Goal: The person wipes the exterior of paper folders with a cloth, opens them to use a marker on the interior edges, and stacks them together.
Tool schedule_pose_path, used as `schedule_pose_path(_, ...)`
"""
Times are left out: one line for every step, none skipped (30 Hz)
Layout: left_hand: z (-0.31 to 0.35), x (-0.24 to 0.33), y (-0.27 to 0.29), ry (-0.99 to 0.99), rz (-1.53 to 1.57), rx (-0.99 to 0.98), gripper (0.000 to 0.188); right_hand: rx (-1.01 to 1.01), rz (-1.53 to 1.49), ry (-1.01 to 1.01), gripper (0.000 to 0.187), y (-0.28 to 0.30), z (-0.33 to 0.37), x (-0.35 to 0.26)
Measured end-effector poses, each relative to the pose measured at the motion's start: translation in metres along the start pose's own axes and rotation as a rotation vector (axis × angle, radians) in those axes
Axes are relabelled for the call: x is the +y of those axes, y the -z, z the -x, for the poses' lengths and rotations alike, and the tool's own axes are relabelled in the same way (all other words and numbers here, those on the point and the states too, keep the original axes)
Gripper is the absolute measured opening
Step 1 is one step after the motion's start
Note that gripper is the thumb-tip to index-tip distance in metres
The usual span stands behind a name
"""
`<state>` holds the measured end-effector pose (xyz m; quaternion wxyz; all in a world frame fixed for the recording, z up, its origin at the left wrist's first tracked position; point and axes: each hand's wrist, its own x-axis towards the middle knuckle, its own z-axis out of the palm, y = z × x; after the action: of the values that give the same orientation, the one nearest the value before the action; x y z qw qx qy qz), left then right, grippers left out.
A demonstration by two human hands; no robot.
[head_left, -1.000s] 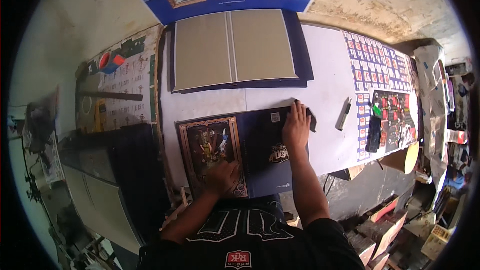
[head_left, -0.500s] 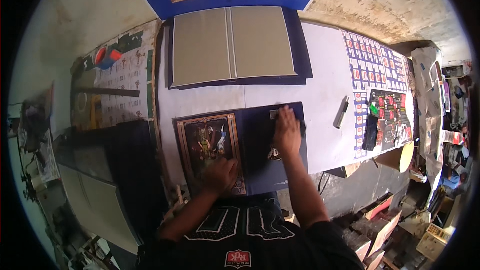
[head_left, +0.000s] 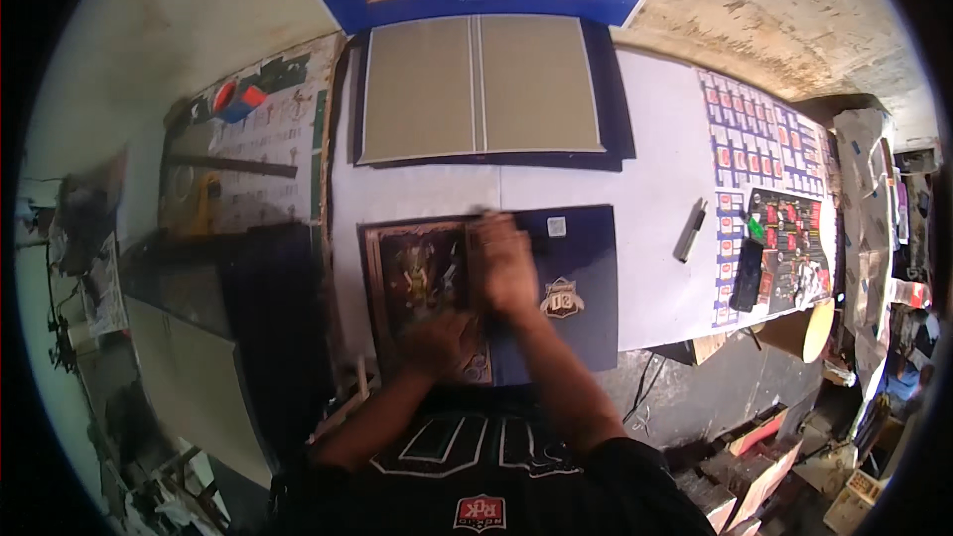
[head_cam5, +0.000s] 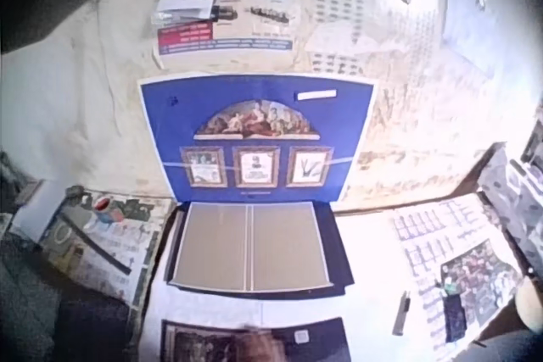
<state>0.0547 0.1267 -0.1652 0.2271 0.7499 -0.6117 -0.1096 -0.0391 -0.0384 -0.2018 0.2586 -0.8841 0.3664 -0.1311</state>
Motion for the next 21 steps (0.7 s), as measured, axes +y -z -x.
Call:
schedule_pose_path(0.013, -0.003, 0.004, 0.019, -0.014, -0.01, 0.021, -0.159, -0.011, 0.058, 0.056, 0.003, 0.008, -0.032)
schedule_pose_path(0.015, -0.008, 0.004, 0.049, 0.027, -0.027, 0.024, -0.306, -0.013, 0.124, 0.057, 0.011, 0.009, -0.053)
schedule_pose_path(0.012, -0.008, 0.005, 0.071, 0.073, -0.04, 0.027, -0.324, 0.142, 0.147, 0.059, 0.01, 0.018, -0.034)
schedule_pose_path(0.01, -0.008, 0.007, 0.075, 0.066, -0.036, 0.027, -0.164, 0.226, 0.09, 0.058, 0.015, 0.018, -0.003)
schedule_pose_path(0.013, -0.007, 0.014, 0.122, 0.128, -0.108, 0.03, -0.231, 0.28, -0.065, 0.056, 0.057, 0.005, 0.004)
schedule_pose_path(0.005, -0.001, 0.021, 0.129, 0.205, -0.182, 0.034, 0.074, 0.35, -0.115, 0.053, 0.058, 0.016, 0.061)
schedule_pose_path(0.006, 0.005, 0.027, 0.126, 0.205, -0.184, 0.034, 0.173, 0.255, -0.175, 0.051, 0.078, 0.011, 0.087)
schedule_pose_path(0.01, 0.014, 0.035, 0.064, 0.182, -0.34, 0.039, 0.105, 0.285, -0.293, 0.05, 0.089, 0.001, 0.085)
schedule_pose_path(0.016, 0.024, 0.037, -0.008, 0.161, -0.497, 0.044, 0.226, 0.359, -0.147, 0.05, 0.073, 0.003, 0.093)
schedule_pose_path(0.027, 0.028, 0.032, -0.026, 0.17, -0.507, 0.044, 0.346, 0.437, -0.003, 0.051, 0.054, 0.008, 0.098)
schedule_pose_path(0.043, 0.025, 0.024, -0.095, 0.184, -0.463, 0.051, 0.197, 0.425, 0.081, 0.057, 0.034, 0.009, 0.068)
schedule_pose_path(0.055, 0.023, 0.017, -0.166, 0.203, -0.425, 0.06, 0.044, 0.41, 0.158, 0.063, 0.013, 0.02, 0.027)
schedule_pose_path(0.063, 0.021, 0.016, -0.164, 0.215, -0.453, 0.06, -0.104, 0.316, 0.217, 0.063, 0.002, 0.044, -0.007)
schedule_pose_path(0.067, 0.017, 0.016, -0.15, 0.16, -0.426, 0.062, -0.232, 0.227, 0.279, 0.063, 0.0, 0.063, -0.031)
schedule_pose_path(0.064, 0.019, 0.014, -0.139, 0.106, -0.392, 0.064, -0.229, 0.232, 0.263, 0.063, 0.01, 0.079, -0.022)
schedule_pose_path(0.064, 0.018, 0.014, -0.151, 0.112, -0.399, 0.064, -0.277, 0.2, 0.198, 0.06, 0.026, 0.096, -0.003)
schedule_pose_path(0.063, 0.02, 0.019, -0.133, 0.081, -0.411, 0.064, -0.326, 0.164, 0.128, 0.058, 0.043, 0.113, 0.012)
schedule_pose_path(0.061, 0.02, 0.021, -0.107, 0.044, -0.416, 0.065, -0.339, 0.402, -0.062, 0.055, 0.083, 0.096, 0.014)
schedule_pose_path(0.055, 0.022, 0.018, -0.123, 0.049, -0.429, 0.065, -0.101, 0.621, -0.06, 0.054, 0.097, 0.082, 0.043)
schedule_pose_path(0.049, 0.022, 0.017, -0.166, 0.062, -0.36, 0.064, 0.147, 0.298, -0.133, 0.052, 0.104, 0.065, 0.075)
schedule_pose_path(0.042, 0.022, 0.012, -0.197, 0.074, -0.285, 0.063, 0.128, 0.338, -0.128, 0.05, 0.127, 0.032, 0.076)
